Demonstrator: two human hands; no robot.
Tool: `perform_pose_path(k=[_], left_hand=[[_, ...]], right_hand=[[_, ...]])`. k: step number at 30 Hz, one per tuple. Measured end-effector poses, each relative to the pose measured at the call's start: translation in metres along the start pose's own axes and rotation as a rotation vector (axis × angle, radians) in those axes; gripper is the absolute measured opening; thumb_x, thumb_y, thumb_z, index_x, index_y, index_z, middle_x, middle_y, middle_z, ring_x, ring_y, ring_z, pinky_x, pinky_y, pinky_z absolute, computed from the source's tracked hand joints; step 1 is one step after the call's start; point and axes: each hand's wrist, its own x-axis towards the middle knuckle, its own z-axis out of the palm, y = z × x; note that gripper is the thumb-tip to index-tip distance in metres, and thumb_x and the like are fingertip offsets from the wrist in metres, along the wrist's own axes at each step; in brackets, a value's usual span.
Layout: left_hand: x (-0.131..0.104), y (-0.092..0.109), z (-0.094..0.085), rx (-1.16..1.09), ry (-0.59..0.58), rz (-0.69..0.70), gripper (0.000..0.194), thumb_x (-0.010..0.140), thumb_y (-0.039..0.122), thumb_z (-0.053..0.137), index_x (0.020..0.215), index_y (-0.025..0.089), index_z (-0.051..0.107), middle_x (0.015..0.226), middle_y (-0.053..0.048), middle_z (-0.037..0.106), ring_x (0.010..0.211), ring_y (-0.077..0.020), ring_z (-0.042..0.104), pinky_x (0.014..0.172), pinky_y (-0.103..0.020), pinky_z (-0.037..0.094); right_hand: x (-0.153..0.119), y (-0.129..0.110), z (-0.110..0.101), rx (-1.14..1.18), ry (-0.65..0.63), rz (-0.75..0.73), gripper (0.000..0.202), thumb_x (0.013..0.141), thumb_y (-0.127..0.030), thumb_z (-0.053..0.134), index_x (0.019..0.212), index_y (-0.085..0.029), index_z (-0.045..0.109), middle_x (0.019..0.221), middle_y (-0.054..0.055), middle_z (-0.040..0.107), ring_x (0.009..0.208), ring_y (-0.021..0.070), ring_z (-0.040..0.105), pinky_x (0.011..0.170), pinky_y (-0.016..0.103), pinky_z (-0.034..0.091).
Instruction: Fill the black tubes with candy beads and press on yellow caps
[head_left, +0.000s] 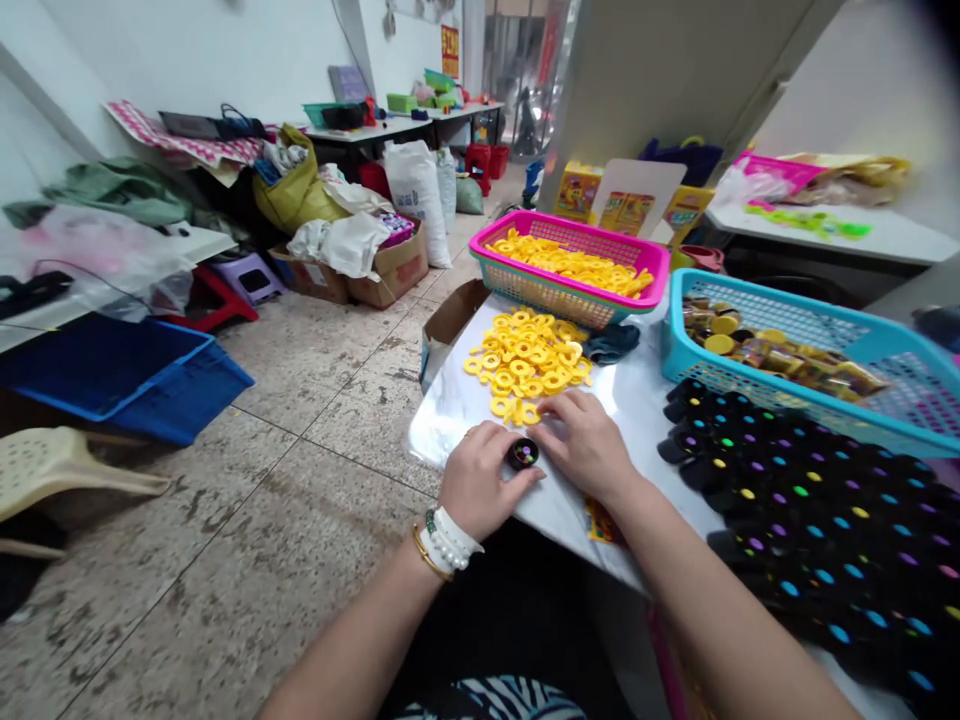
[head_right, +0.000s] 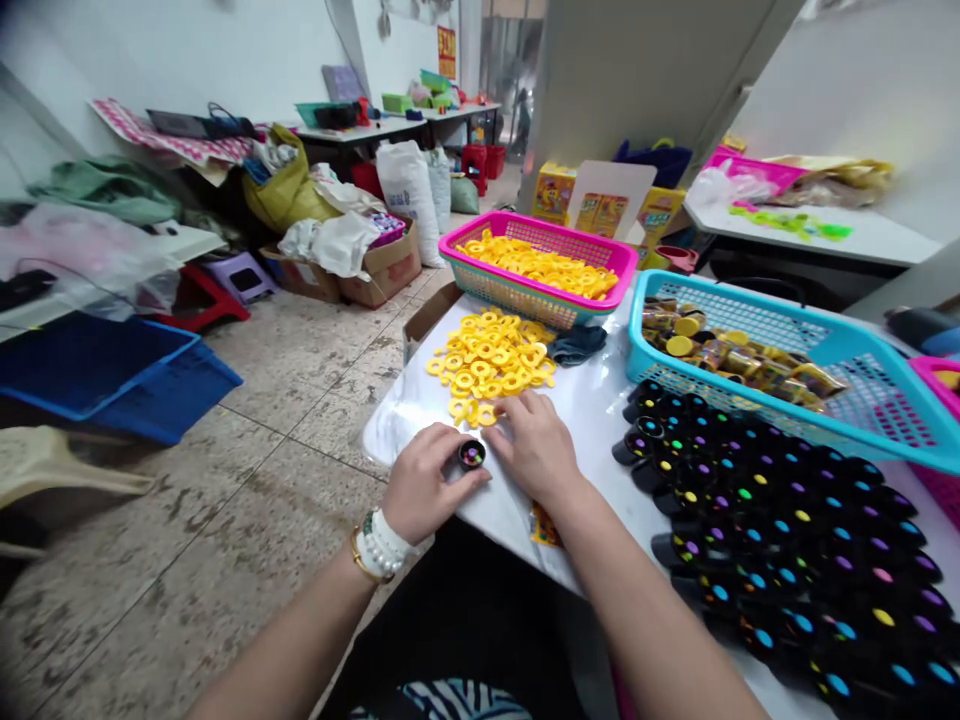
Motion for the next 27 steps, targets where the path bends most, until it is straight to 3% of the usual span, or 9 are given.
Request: perform_pose_path(k=[4,7,11,13,18,21,27], left_hand=[[0.001,0.001,0.003,0.039,-0.027,-0.043,0.031,0.077,0.038,0.074,0.100,0.018,0.067,0.091,-0.006,0.061,0.088,-0.0218,0.058,0.079,-0.035,0.049],[0.004,0.003,0.008,0.092,-0.004,-0.071,0.033,0.078,0.040,0.074,0.102,0.019,0.067,0.092,-0.005,0.061,0.086,-0.0211,0.058,0.077,-0.034,0.048],[0.005,0.005,0.010,0.115,0.007,-0.083,0.030,0.079,0.042,0.071,0.099,0.020,0.068,0.091,-0.005,0.061,0.084,-0.0201,0.058,0.076,-0.033,0.047],[0.004,0.005,0.010,0.112,0.001,-0.086,0.028,0.080,0.043,0.070,0.096,0.020,0.068,0.090,-0.004,0.061,0.083,-0.0199,0.058,0.074,-0.032,0.047],[0.003,0.004,0.009,0.097,-0.019,-0.083,0.024,0.083,0.040,0.067,0.097,0.021,0.067,0.090,-0.003,0.060,0.084,-0.0188,0.057,0.072,-0.030,0.046],[0.003,0.004,0.009,0.107,-0.023,-0.079,0.025,0.086,0.043,0.063,0.096,0.021,0.067,0.087,-0.003,0.059,0.082,-0.0183,0.057,0.069,-0.030,0.044],[0.005,0.005,0.007,0.164,-0.029,-0.064,0.028,0.090,0.045,0.054,0.088,0.019,0.066,0.081,-0.003,0.059,0.078,-0.0188,0.056,0.065,-0.030,0.042]], right_hand=[[-0.001,0.007,0.006,0.051,0.005,0.014,0.033,0.083,-0.040,0.067,0.109,-0.019,0.068,0.096,0.009,0.063,0.092,0.0260,0.056,0.083,0.038,0.047],[0.003,0.011,0.006,0.084,0.021,0.024,0.025,0.081,-0.038,0.068,0.098,-0.020,0.071,0.088,0.008,0.062,0.088,0.0255,0.056,0.082,0.039,0.047],[0.007,0.013,-0.011,0.357,0.055,0.014,0.018,0.080,-0.035,0.069,0.092,-0.021,0.066,0.096,0.007,0.065,0.093,0.0230,0.059,0.087,0.038,0.047],[0.006,0.011,-0.023,0.481,-0.015,-0.051,0.019,0.081,-0.032,0.068,0.096,-0.022,0.064,0.106,0.007,0.065,0.101,0.0223,0.060,0.090,0.037,0.047],[0.000,0.002,-0.038,0.396,-0.204,-0.230,0.022,0.078,-0.026,0.072,0.098,-0.021,0.065,0.091,0.004,0.067,0.087,0.0204,0.062,0.080,0.034,0.049],[-0.002,0.001,-0.034,0.402,-0.183,-0.287,0.024,0.079,-0.029,0.072,0.102,-0.022,0.069,0.090,0.005,0.067,0.084,0.0197,0.062,0.075,0.033,0.050],[-0.003,0.000,-0.029,0.461,-0.123,-0.258,0.027,0.081,-0.033,0.072,0.106,-0.023,0.072,0.092,0.006,0.066,0.083,0.0186,0.064,0.073,0.032,0.053]])
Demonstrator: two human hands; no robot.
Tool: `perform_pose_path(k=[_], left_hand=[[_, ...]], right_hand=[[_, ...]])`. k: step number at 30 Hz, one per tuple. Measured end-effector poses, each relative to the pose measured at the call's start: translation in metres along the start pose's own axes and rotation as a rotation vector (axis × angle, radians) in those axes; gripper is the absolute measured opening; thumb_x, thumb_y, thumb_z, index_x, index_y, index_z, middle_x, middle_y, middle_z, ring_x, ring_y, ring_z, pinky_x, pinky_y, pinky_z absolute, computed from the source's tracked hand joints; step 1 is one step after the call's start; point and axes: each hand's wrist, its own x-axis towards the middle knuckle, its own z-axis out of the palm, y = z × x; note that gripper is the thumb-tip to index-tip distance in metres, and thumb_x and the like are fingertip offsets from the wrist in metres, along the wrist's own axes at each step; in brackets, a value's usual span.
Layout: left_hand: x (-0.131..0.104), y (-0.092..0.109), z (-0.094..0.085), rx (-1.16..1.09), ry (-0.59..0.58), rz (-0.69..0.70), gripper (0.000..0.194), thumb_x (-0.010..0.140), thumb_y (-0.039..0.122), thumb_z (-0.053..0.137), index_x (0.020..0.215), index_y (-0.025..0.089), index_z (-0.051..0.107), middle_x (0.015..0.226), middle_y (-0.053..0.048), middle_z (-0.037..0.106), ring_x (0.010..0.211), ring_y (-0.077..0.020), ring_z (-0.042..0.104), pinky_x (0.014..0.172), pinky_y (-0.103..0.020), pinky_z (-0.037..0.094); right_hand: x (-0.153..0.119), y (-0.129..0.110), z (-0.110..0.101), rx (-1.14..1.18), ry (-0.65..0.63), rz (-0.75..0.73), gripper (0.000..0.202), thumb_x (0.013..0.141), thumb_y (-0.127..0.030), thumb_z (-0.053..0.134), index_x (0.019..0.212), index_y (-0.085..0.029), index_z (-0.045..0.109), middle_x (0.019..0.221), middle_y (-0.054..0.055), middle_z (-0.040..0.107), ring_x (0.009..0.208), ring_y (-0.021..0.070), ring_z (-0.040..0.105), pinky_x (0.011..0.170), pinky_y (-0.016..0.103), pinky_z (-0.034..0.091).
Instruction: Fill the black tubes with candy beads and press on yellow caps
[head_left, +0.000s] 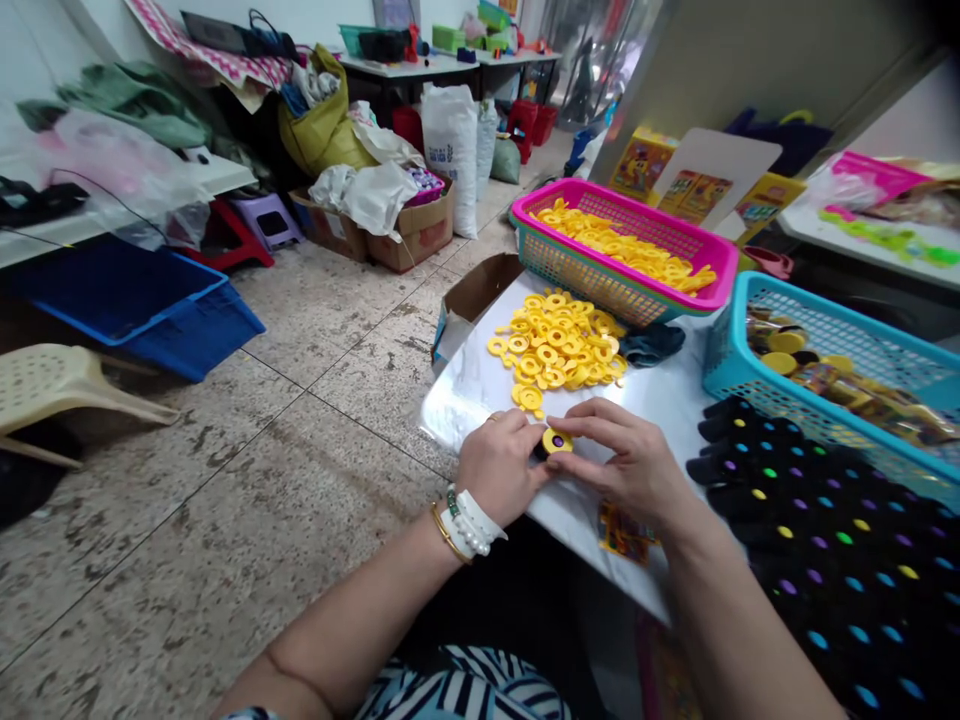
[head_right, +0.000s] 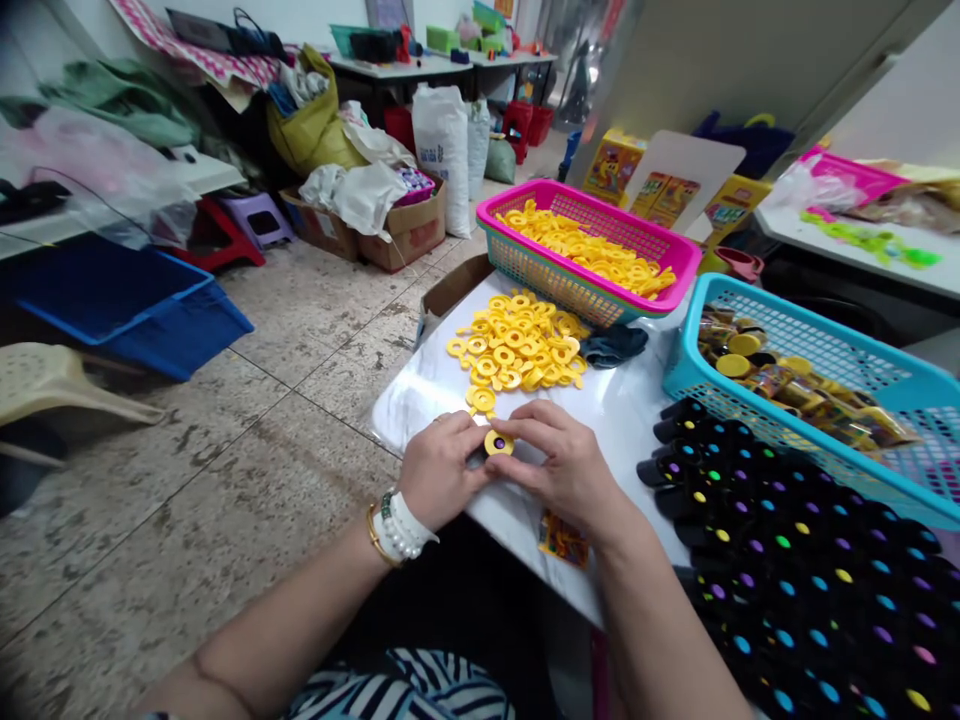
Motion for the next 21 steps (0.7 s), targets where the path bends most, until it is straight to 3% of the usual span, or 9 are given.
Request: perform_pose_path(k=[7,10,12,14,17,21], left_hand=[[0.000,0.000,0.002,-0.009,-0.013,0.009,0.027,0.090,0.043,0.056,0.089,0.019,0.068,0.079,-0.004,0.060,0.078,-0.0196,0.056,0.068,-0.031,0.043],[0.002,0.000,-0.007,-0.023,-0.041,-0.005,0.023,0.088,0.038,0.058,0.088,0.018,0.068,0.079,-0.004,0.061,0.080,-0.0203,0.056,0.070,-0.031,0.044],[0.006,-0.002,-0.017,-0.124,-0.123,-0.012,0.018,0.086,0.031,0.058,0.091,0.017,0.069,0.076,-0.003,0.061,0.076,-0.0185,0.056,0.069,-0.030,0.044],[0.012,-0.004,-0.028,-0.364,-0.311,-0.068,0.023,0.087,0.030,0.055,0.101,0.017,0.067,0.071,0.000,0.060,0.064,-0.0138,0.055,0.061,-0.026,0.044],[0.022,-0.006,-0.033,-0.717,-0.566,-0.231,0.035,0.092,0.039,0.045,0.113,0.016,0.062,0.065,0.002,0.061,0.044,-0.0078,0.048,0.045,-0.020,0.039],[0.028,-0.002,-0.024,-0.793,-0.593,-0.335,0.037,0.092,0.044,0.045,0.098,0.013,0.065,0.061,0.001,0.060,0.035,-0.0040,0.043,0.036,-0.015,0.033]], right_hand=[[-0.001,0.001,-0.003,0.041,-0.025,0.037,0.027,0.081,-0.031,0.073,0.106,-0.023,0.073,0.092,0.006,0.067,0.076,0.0166,0.065,0.069,0.030,0.054],[-0.001,0.001,0.001,0.075,-0.013,0.042,0.027,0.080,-0.030,0.074,0.106,-0.022,0.073,0.090,0.006,0.067,0.070,0.0148,0.063,0.065,0.029,0.054],[0.000,0.001,0.002,0.108,-0.023,0.057,0.028,0.080,-0.030,0.074,0.107,-0.021,0.073,0.090,0.006,0.067,0.064,0.0129,0.061,0.061,0.028,0.052],[0.000,0.001,0.002,0.135,-0.039,0.093,0.028,0.079,-0.032,0.075,0.105,-0.021,0.073,0.088,0.005,0.066,0.062,0.0126,0.059,0.059,0.028,0.051],[0.000,0.002,-0.001,0.224,-0.063,0.228,0.028,0.078,-0.035,0.076,0.102,-0.022,0.075,0.085,0.005,0.065,0.069,0.0148,0.059,0.060,0.027,0.049],[0.002,0.005,-0.002,0.649,-0.170,0.629,0.031,0.079,-0.042,0.072,0.100,-0.019,0.073,0.075,0.002,0.064,0.054,0.0103,0.054,0.048,0.023,0.046]])
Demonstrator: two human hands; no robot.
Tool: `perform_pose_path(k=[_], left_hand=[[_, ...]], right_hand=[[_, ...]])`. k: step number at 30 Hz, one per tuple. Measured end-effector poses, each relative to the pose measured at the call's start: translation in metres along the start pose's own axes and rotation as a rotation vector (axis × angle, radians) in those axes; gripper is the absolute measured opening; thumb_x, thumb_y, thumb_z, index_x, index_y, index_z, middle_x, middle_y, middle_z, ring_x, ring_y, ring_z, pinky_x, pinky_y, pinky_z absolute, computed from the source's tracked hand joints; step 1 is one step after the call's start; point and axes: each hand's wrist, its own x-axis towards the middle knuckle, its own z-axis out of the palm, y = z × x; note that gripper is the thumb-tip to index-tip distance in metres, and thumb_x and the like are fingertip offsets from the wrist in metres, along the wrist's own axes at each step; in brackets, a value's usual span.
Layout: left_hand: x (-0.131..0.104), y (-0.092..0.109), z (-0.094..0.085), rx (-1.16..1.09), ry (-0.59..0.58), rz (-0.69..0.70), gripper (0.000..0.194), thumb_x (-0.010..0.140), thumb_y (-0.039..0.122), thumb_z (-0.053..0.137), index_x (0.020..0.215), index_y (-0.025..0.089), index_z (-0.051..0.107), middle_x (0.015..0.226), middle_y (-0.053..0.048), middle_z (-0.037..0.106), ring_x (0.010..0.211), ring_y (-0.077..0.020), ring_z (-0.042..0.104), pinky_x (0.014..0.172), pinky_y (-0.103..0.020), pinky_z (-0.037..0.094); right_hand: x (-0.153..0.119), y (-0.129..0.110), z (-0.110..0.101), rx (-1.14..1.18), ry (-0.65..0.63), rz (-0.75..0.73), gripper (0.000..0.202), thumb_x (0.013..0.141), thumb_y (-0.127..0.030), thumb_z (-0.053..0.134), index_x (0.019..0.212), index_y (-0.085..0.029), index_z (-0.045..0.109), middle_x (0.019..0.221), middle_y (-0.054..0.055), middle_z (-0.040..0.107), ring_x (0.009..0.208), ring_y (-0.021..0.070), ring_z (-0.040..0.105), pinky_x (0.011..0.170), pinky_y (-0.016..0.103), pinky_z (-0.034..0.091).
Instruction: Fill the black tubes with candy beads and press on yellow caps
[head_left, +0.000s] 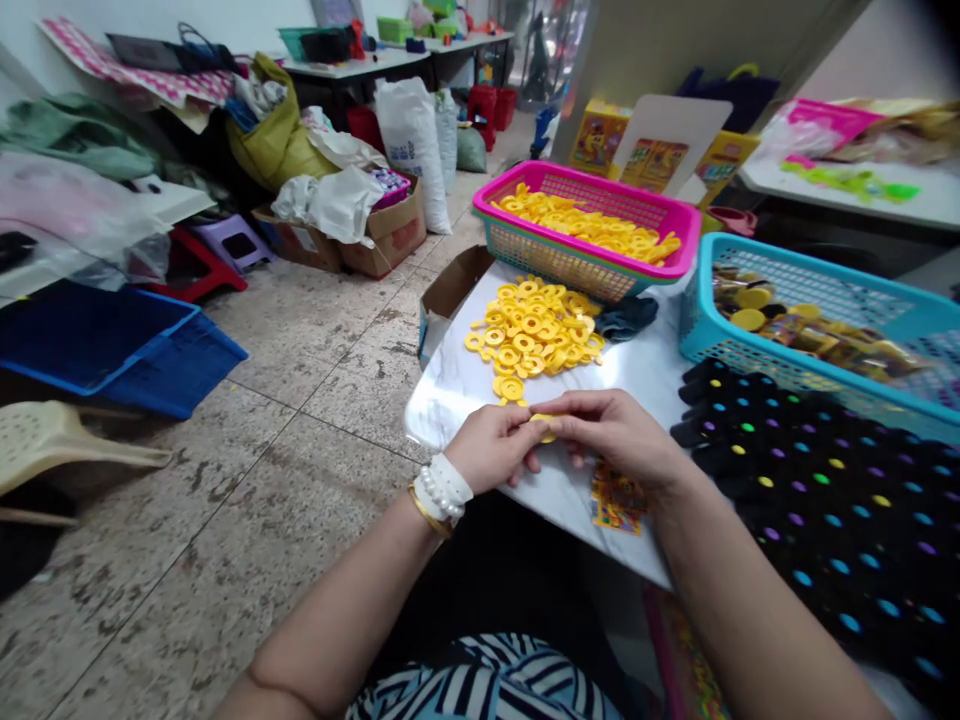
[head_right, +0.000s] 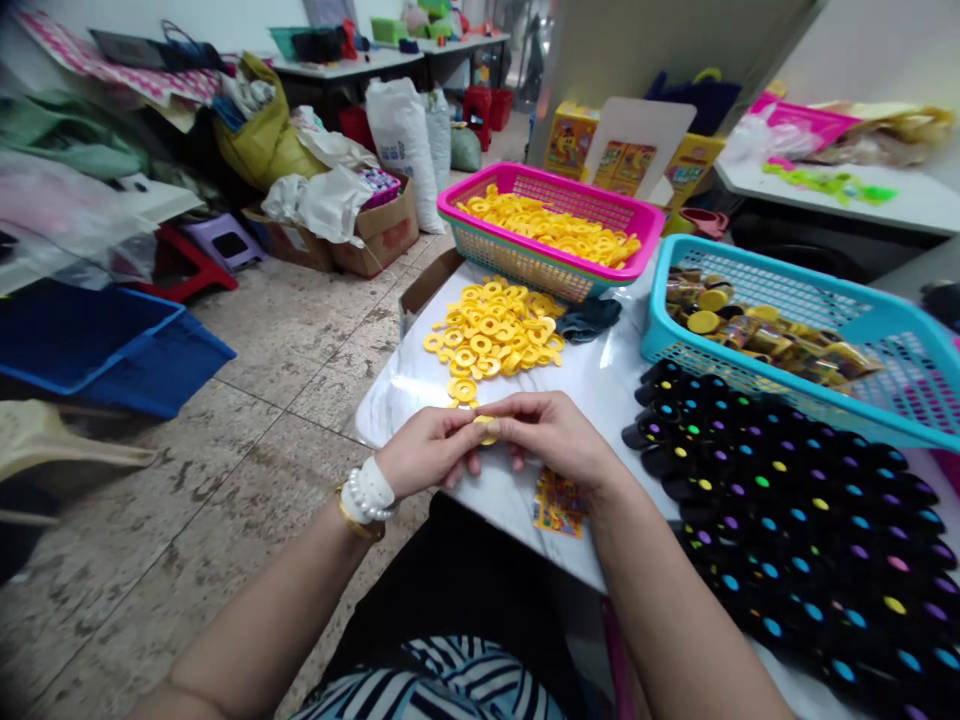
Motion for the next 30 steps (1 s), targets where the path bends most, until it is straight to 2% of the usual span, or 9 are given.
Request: perform_pose_path(k=[2,4,7,10,14,17,19,24,30], left_hand=[[0.002,-0.001,0.002,-0.041,-0.016,-0.016,0.035,0.092,0.042,0.047,0.096,0.013,0.066,0.061,0.002,0.060,0.034,-0.0029,0.043,0.035,-0.013,0.032],[0.002,0.000,0.002,-0.060,-0.010,-0.028,0.032,0.092,0.040,0.048,0.098,0.015,0.067,0.059,0.003,0.057,0.035,-0.0030,0.044,0.035,-0.013,0.032],[0.002,0.001,0.001,-0.040,-0.008,-0.049,0.031,0.091,0.040,0.051,0.102,0.016,0.067,0.056,0.005,0.053,0.037,-0.0053,0.047,0.034,-0.014,0.035],[0.000,0.001,0.003,-0.035,0.008,-0.054,0.035,0.090,0.040,0.052,0.114,0.017,0.063,0.055,0.005,0.053,0.038,-0.0080,0.049,0.035,-0.017,0.038],[-0.005,-0.006,0.013,0.145,0.265,0.134,0.050,0.075,0.037,0.074,0.121,0.022,0.060,0.057,0.008,0.053,0.047,-0.0087,0.051,0.048,-0.019,0.044],[-0.007,-0.011,0.022,0.286,0.459,0.283,0.039,0.074,0.029,0.077,0.110,0.023,0.065,0.065,0.005,0.056,0.056,-0.0094,0.052,0.059,-0.021,0.046],[-0.007,-0.013,0.025,0.378,0.540,0.355,0.032,0.077,0.026,0.074,0.108,0.022,0.067,0.077,0.001,0.058,0.062,-0.0102,0.053,0.064,-0.023,0.046],[0.000,-0.012,0.021,0.513,0.508,0.419,0.020,0.081,0.026,0.070,0.100,0.019,0.068,0.079,0.000,0.052,0.065,-0.0113,0.051,0.062,-0.023,0.043],[0.007,-0.012,0.013,0.479,0.424,0.423,0.020,0.075,0.026,0.075,0.094,0.019,0.069,0.072,0.002,0.052,0.063,-0.0112,0.050,0.061,-0.023,0.042]], right_hand=[[0.002,0.001,0.000,0.215,-0.040,0.142,0.031,0.076,-0.043,0.074,0.093,-0.018,0.068,0.063,-0.002,0.061,0.047,0.0087,0.050,0.045,0.022,0.046],[0.004,0.001,0.000,0.313,-0.051,0.199,0.032,0.073,-0.043,0.077,0.085,-0.018,0.062,0.055,-0.005,0.057,0.045,0.0088,0.051,0.045,0.022,0.049],[0.004,0.001,-0.002,0.285,-0.065,0.206,0.033,0.073,-0.043,0.077,0.082,-0.019,0.056,0.052,-0.006,0.057,0.043,0.0087,0.053,0.045,0.021,0.049],[0.002,-0.003,-0.001,0.254,-0.068,0.182,0.031,0.076,-0.042,0.073,0.082,-0.019,0.053,0.050,-0.007,0.057,0.038,0.0074,0.051,0.039,0.017,0.042],[0.001,-0.010,0.005,0.288,-0.018,0.168,0.030,0.076,-0.040,0.071,0.082,-0.020,0.051,0.045,-0.008,0.056,0.034,0.0079,0.049,0.036,0.017,0.036],[0.002,-0.011,0.006,0.295,0.008,0.160,0.030,0.072,-0.038,0.073,0.079,-0.019,0.052,0.048,-0.005,0.060,0.039,0.0091,0.054,0.040,0.018,0.042],[0.001,-0.011,0.005,0.282,0.020,0.159,0.031,0.069,-0.037,0.077,0.076,-0.018,0.054,0.052,-0.005,0.061,0.044,0.0088,0.056,0.045,0.020,0.045],[-0.002,-0.009,-0.001,0.166,0.072,0.154,0.032,0.066,-0.037,0.080,0.072,-0.017,0.055,0.057,-0.004,0.060,0.045,0.0069,0.050,0.044,0.019,0.038],[-0.003,-0.006,-0.001,0.168,0.046,0.164,0.033,0.069,-0.041,0.077,0.071,-0.019,0.052,0.050,-0.007,0.054,0.038,0.0064,0.044,0.038,0.019,0.031]])
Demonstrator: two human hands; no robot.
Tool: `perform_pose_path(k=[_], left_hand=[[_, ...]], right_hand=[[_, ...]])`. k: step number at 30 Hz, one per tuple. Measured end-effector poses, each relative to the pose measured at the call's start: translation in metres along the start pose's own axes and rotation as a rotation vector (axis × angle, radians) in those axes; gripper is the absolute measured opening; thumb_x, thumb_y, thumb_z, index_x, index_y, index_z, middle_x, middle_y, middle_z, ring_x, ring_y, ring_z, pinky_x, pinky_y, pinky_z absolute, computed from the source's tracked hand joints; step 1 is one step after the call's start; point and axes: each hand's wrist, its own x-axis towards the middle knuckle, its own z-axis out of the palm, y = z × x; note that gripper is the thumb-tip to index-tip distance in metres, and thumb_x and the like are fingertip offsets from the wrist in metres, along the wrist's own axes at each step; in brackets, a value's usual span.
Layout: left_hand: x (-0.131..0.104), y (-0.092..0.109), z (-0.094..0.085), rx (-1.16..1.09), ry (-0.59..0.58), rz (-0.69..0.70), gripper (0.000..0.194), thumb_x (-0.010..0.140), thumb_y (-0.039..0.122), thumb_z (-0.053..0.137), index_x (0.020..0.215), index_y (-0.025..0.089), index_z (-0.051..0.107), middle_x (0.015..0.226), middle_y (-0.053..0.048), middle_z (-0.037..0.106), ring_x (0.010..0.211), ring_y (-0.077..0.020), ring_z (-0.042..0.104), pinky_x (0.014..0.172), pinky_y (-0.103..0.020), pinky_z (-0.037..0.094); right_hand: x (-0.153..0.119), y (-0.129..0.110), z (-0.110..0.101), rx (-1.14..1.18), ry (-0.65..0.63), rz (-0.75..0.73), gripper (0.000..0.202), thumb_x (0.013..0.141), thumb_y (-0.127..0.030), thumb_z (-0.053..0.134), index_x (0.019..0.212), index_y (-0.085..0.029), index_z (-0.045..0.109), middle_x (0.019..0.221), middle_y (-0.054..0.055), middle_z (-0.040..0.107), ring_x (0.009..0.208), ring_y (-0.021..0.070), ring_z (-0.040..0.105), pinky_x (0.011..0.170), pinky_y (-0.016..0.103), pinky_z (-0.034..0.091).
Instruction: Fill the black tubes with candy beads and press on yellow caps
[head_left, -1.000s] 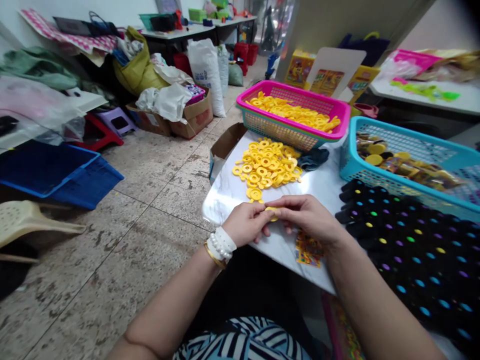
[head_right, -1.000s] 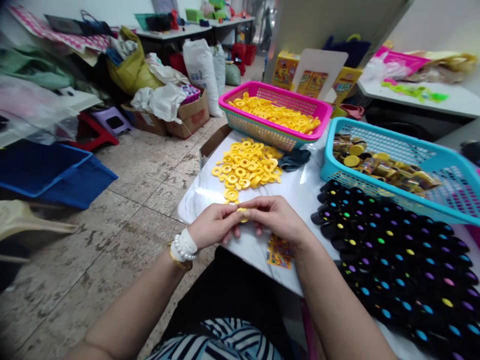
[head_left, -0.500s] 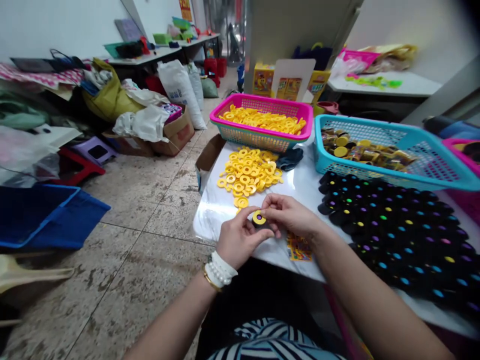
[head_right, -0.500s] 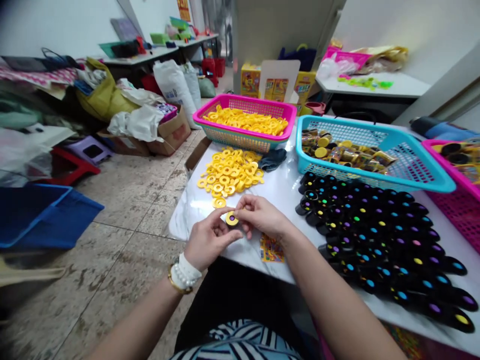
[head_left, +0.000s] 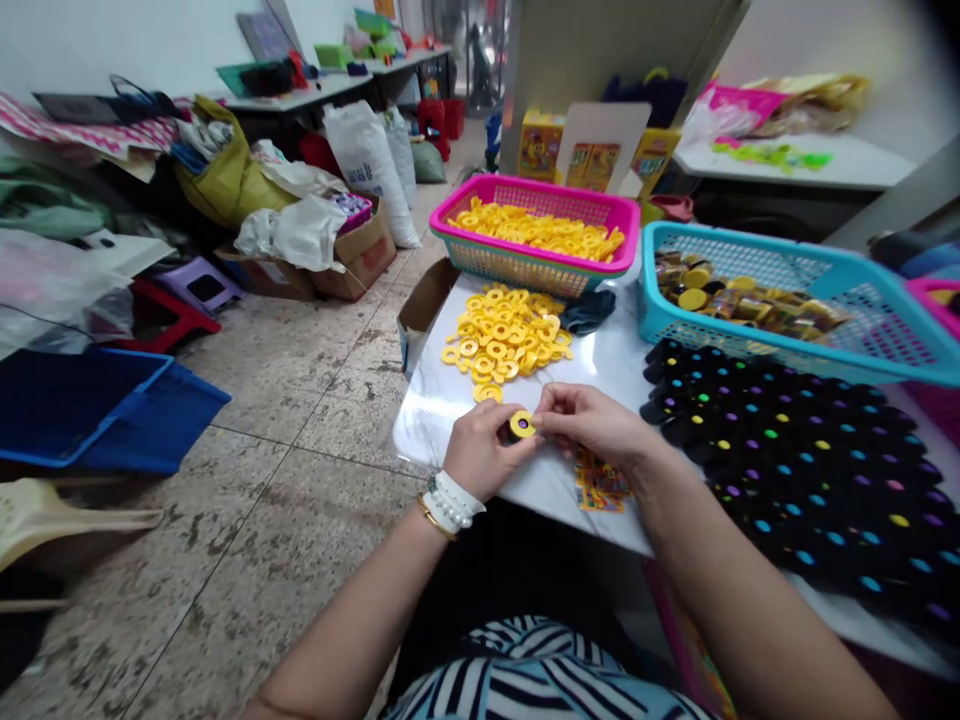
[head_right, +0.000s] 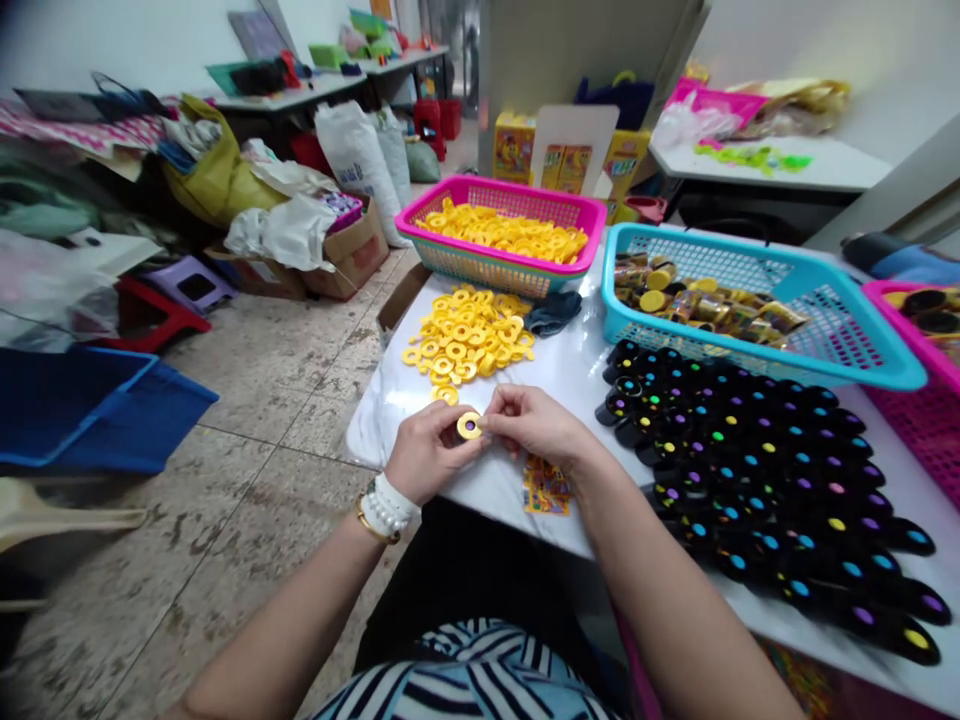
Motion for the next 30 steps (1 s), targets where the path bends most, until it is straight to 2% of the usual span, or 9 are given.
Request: perform_pose_path(k=[4,9,13,18,20,22,25,27,30], left_hand=[[-0.006,-0.001,-0.001,-0.100,0.068,0.005,0.036,0.076,0.029,0.074,0.110,0.020,0.066,0.083,0.001,0.054,0.058,-0.0081,0.047,0.060,-0.023,0.045],[-0.009,0.002,0.002,-0.060,0.065,-0.014,0.025,0.082,0.028,0.065,0.106,0.019,0.066,0.086,-0.001,0.055,0.059,-0.0076,0.049,0.063,-0.022,0.046],[-0.004,0.003,0.004,0.035,0.035,0.031,0.024,0.081,0.024,0.061,0.104,0.020,0.065,0.081,0.001,0.052,0.063,-0.0099,0.049,0.066,-0.023,0.045],[-0.004,0.000,0.004,0.018,0.025,0.034,0.026,0.080,0.020,0.061,0.106,0.017,0.066,0.080,0.000,0.053,0.068,-0.0118,0.050,0.067,-0.024,0.043],[-0.004,-0.002,0.004,-0.011,0.026,0.002,0.026,0.079,0.021,0.063,0.105,0.018,0.067,0.077,0.001,0.053,0.067,-0.0119,0.051,0.065,-0.023,0.042],[-0.004,-0.002,0.004,-0.035,0.034,-0.027,0.025,0.077,0.021,0.066,0.101,0.018,0.069,0.074,0.001,0.053,0.066,-0.0120,0.050,0.063,-0.023,0.040],[-0.002,0.000,0.001,-0.051,0.025,-0.057,0.018,0.075,0.023,0.069,0.092,0.018,0.071,0.069,0.002,0.053,0.064,-0.0116,0.049,0.061,-0.023,0.038],[0.000,0.001,-0.002,-0.046,-0.022,-0.062,0.012,0.075,0.027,0.070,0.083,0.018,0.070,0.065,0.003,0.051,0.063,-0.0113,0.048,0.060,-0.023,0.035],[0.002,0.003,-0.004,-0.029,-0.103,-0.046,0.015,0.077,0.032,0.069,0.071,0.019,0.066,0.059,0.004,0.047,0.061,-0.0109,0.046,0.058,-0.023,0.032]], right_hand=[[0.000,-0.001,0.004,-0.011,0.018,0.004,0.033,0.071,-0.044,0.074,0.069,-0.020,0.051,0.045,-0.008,0.050,0.035,0.0061,0.040,0.035,0.019,0.030],[-0.002,-0.003,0.006,-0.054,0.080,0.013,0.035,0.071,-0.046,0.074,0.067,-0.020,0.051,0.050,-0.006,0.051,0.040,0.0066,0.041,0.037,0.020,0.030],[0.002,0.000,0.001,-0.087,0.045,-0.037,0.037,0.068,-0.045,0.078,0.066,-0.019,0.051,0.045,-0.009,0.042,0.039,0.0046,0.031,0.038,0.019,0.020],[0.000,-0.002,-0.005,-0.017,0.000,0.004,0.035,0.071,-0.047,0.076,0.077,-0.017,0.058,0.048,-0.009,0.046,0.039,0.0036,0.032,0.037,0.018,0.019],[-0.002,-0.003,-0.008,0.033,-0.001,0.024,0.035,0.073,-0.046,0.075,0.081,-0.016,0.060,0.053,-0.006,0.053,0.040,0.0043,0.039,0.037,0.017,0.024],[-0.004,-0.004,-0.012,0.080,-0.012,0.024,0.035,0.073,-0.045,0.076,0.084,-0.016,0.060,0.061,-0.003,0.061,0.045,0.0067,0.049,0.040,0.018,0.035],[-0.003,-0.002,-0.011,0.107,-0.049,0.014,0.036,0.071,-0.043,0.078,0.085,-0.017,0.059,0.065,-0.002,0.063,0.049,0.0083,0.055,0.045,0.019,0.043],[-0.001,0.001,-0.006,0.100,-0.083,0.044,0.036,0.071,-0.044,0.078,0.083,-0.018,0.055,0.057,-0.006,0.058,0.042,0.0061,0.048,0.038,0.017,0.035],[0.003,0.002,0.004,0.089,-0.114,0.092,0.038,0.072,-0.043,0.078,0.076,-0.021,0.047,0.046,-0.011,0.047,0.033,0.0034,0.032,0.033,0.016,0.018]])
